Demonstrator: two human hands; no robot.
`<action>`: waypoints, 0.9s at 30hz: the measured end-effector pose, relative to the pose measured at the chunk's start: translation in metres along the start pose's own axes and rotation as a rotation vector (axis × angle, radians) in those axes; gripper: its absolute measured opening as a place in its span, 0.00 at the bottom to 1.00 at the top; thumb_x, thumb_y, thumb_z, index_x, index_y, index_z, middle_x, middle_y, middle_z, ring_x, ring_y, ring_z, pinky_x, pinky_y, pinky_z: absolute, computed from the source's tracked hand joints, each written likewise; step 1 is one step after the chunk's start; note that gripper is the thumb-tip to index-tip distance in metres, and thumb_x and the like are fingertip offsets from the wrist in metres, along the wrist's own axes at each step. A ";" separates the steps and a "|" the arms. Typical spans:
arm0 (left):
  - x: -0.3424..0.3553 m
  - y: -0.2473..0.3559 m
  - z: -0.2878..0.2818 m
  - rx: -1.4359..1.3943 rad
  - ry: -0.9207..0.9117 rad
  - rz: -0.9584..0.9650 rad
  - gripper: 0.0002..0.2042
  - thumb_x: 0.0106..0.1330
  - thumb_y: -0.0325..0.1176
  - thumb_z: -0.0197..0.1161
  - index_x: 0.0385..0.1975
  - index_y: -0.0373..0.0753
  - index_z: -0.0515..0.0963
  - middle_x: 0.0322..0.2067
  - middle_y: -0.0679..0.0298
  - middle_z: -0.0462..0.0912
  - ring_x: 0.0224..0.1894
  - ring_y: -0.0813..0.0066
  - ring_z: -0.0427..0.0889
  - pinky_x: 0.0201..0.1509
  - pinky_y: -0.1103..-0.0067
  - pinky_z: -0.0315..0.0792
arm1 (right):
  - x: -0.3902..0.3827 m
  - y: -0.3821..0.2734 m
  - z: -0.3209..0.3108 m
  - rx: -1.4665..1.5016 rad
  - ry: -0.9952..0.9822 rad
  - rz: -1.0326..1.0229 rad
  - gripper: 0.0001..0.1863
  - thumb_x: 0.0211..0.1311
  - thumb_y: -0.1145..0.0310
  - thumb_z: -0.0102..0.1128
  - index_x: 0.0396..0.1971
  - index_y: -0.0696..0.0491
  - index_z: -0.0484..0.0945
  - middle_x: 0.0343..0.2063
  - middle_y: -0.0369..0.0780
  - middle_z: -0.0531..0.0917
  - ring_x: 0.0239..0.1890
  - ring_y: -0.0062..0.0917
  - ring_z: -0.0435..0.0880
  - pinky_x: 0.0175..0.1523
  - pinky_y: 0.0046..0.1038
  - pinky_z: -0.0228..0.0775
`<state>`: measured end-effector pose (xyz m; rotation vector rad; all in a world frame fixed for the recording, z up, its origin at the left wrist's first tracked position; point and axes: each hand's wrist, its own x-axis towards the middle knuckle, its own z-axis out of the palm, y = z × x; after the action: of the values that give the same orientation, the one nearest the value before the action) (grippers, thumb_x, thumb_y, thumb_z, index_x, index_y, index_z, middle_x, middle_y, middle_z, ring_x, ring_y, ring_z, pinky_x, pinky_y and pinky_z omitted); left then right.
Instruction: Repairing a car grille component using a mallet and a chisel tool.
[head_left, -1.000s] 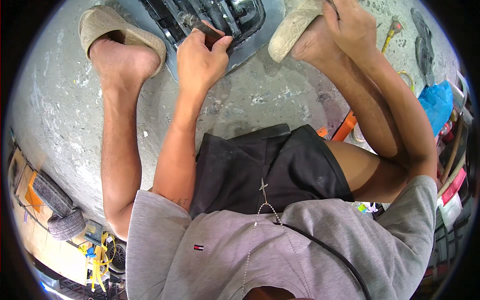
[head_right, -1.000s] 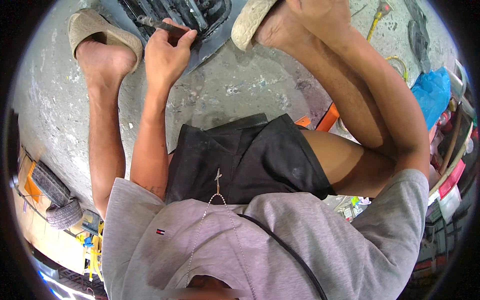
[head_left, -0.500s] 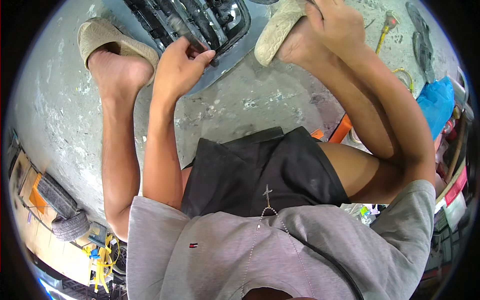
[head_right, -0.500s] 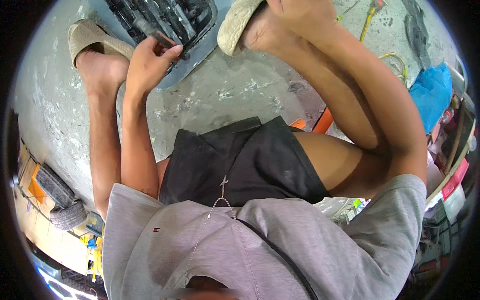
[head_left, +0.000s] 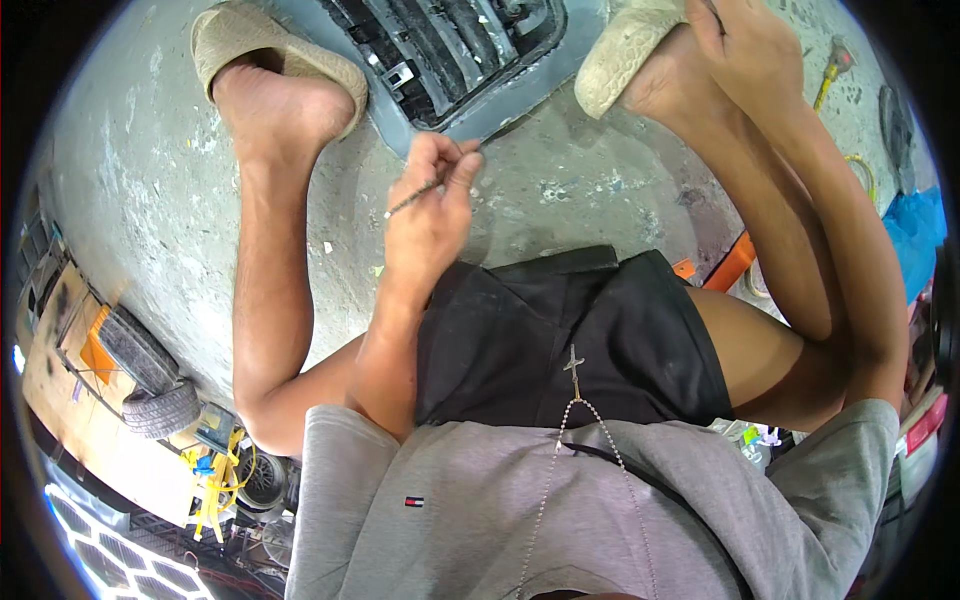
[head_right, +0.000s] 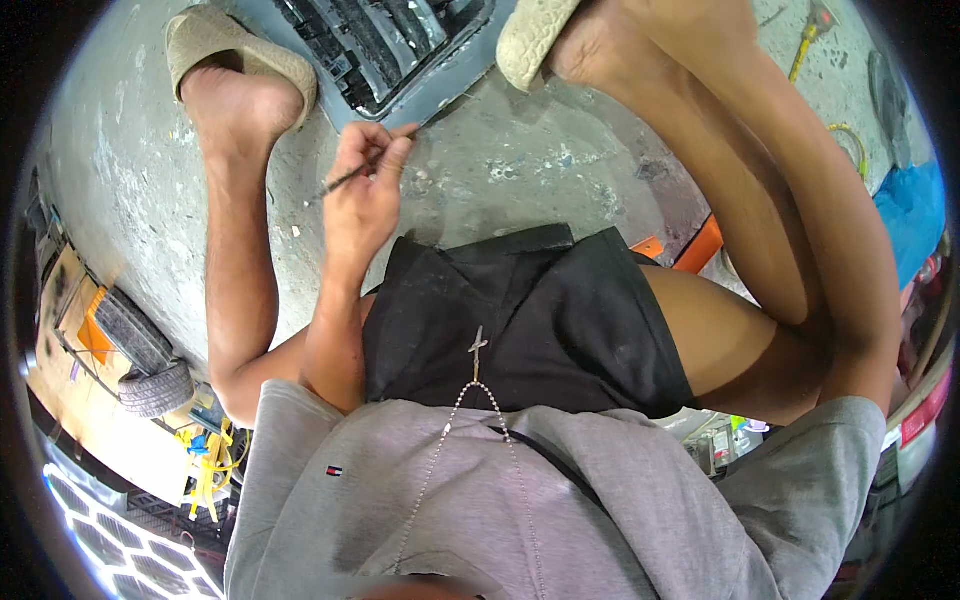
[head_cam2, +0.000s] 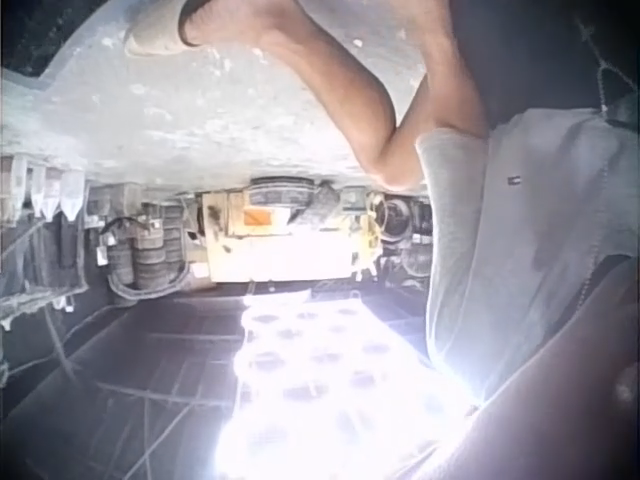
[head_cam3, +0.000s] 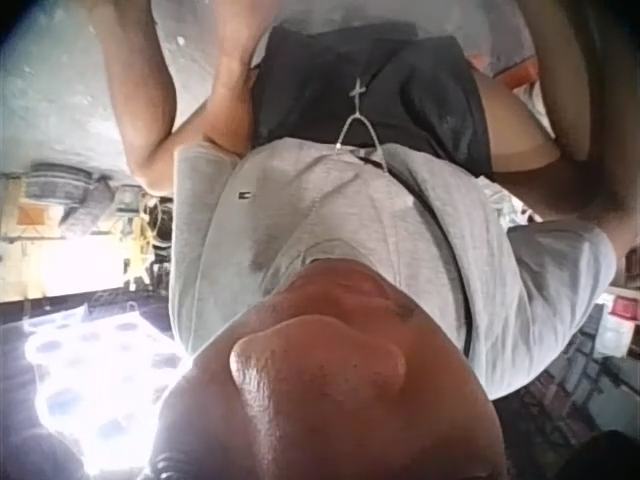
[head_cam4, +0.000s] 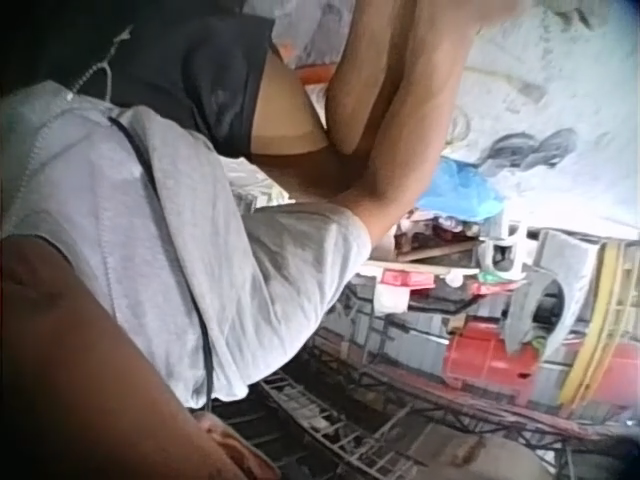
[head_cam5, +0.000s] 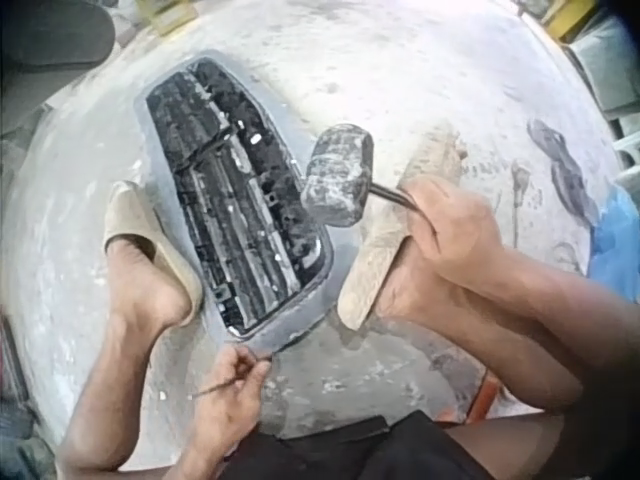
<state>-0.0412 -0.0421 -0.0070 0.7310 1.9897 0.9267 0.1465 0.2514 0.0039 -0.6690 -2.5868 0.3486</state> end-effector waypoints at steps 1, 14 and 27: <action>-0.006 0.000 0.002 -0.021 -0.004 -0.022 0.07 0.72 0.27 0.63 0.40 0.34 0.72 0.44 0.49 0.89 0.45 0.66 0.89 0.48 0.73 0.80 | 0.001 -0.001 -0.001 -0.007 -0.012 -0.005 0.08 0.61 0.76 0.58 0.40 0.58 0.79 0.33 0.53 0.80 0.36 0.53 0.81 0.39 0.44 0.73; 0.021 -0.023 -0.019 -0.362 0.122 -0.128 0.12 0.77 0.30 0.59 0.50 0.27 0.76 0.42 0.54 0.86 0.43 0.71 0.87 0.49 0.79 0.78 | -0.032 0.072 -0.009 -0.023 -0.041 0.056 0.12 0.58 0.79 0.59 0.43 0.60 0.80 0.29 0.50 0.80 0.29 0.42 0.81 0.36 0.35 0.72; 0.020 -0.040 -0.008 -0.485 0.231 -0.154 0.11 0.75 0.31 0.62 0.45 0.27 0.79 0.36 0.56 0.87 0.38 0.74 0.86 0.46 0.80 0.78 | 0.002 -0.014 -0.002 -0.043 -0.024 0.084 0.09 0.61 0.77 0.61 0.42 0.60 0.81 0.27 0.48 0.79 0.26 0.35 0.79 0.33 0.33 0.69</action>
<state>-0.0642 -0.0524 -0.0446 0.2038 1.8695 1.3783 0.1406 0.2407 0.0110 -0.7957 -2.6005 0.3300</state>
